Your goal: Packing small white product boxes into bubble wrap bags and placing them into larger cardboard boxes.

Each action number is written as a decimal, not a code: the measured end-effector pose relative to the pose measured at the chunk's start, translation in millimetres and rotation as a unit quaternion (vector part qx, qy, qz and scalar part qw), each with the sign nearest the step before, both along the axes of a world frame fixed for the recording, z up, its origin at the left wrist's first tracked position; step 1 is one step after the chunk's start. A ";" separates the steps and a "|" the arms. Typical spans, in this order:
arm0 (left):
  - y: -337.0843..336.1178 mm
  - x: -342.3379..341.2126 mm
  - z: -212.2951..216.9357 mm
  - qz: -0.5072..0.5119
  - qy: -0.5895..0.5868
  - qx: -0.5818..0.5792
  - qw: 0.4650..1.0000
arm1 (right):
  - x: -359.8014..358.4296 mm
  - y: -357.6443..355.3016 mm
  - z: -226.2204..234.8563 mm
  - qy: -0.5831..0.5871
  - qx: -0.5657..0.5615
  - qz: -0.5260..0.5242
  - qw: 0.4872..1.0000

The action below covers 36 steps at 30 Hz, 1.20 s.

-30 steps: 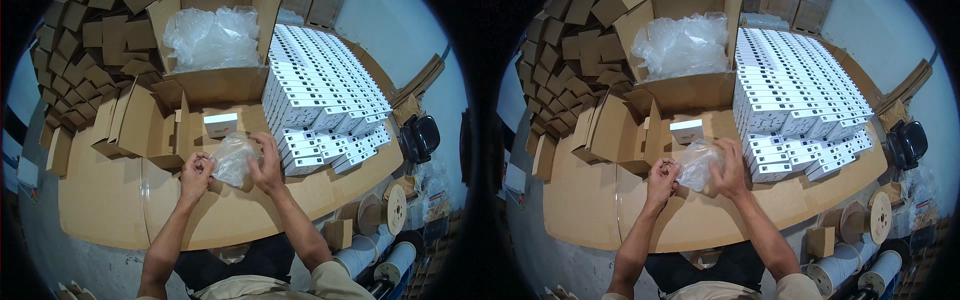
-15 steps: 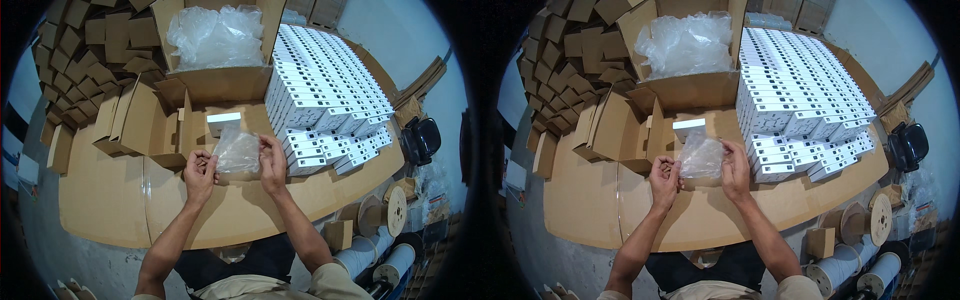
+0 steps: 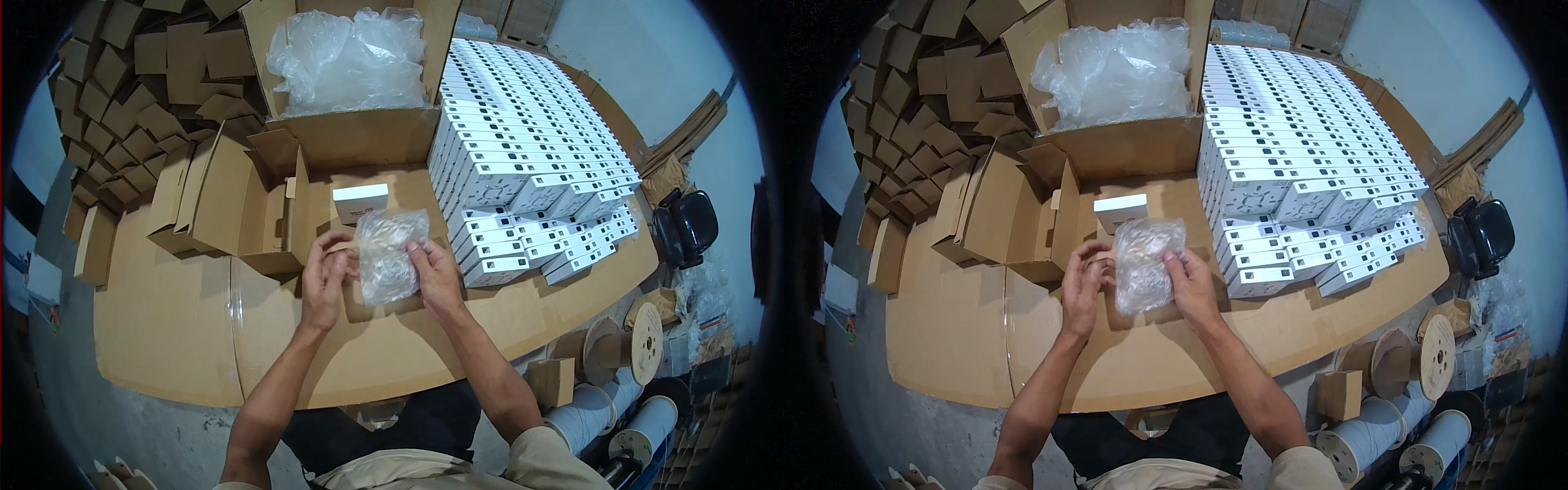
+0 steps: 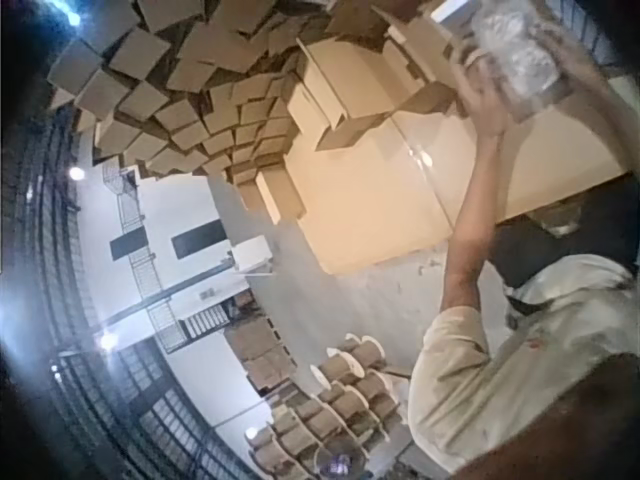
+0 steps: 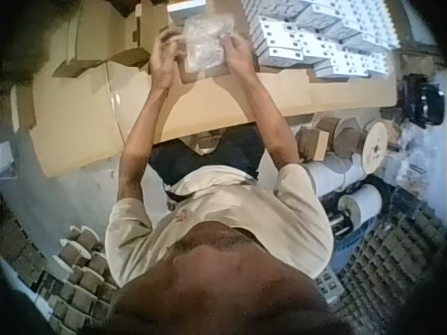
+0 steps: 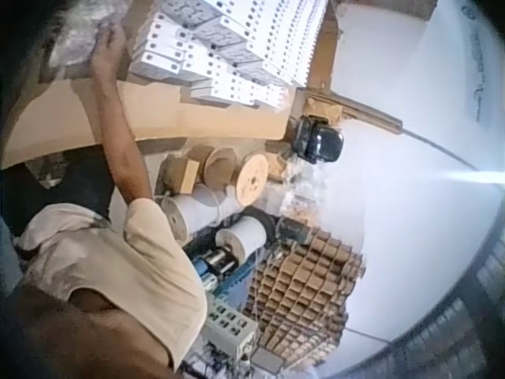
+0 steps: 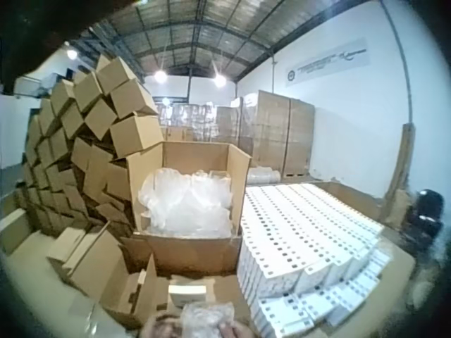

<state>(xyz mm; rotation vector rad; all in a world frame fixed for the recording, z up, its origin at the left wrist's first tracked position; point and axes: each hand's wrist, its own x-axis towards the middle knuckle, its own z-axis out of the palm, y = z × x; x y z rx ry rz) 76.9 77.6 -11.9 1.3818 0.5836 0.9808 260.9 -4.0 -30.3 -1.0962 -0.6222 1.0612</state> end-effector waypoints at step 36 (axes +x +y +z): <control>3.5 3.2 -11.0 0.070 0.053 -0.056 0.995 | -3.6 -6.1 19.2 -0.127 -0.044 -0.018 0.991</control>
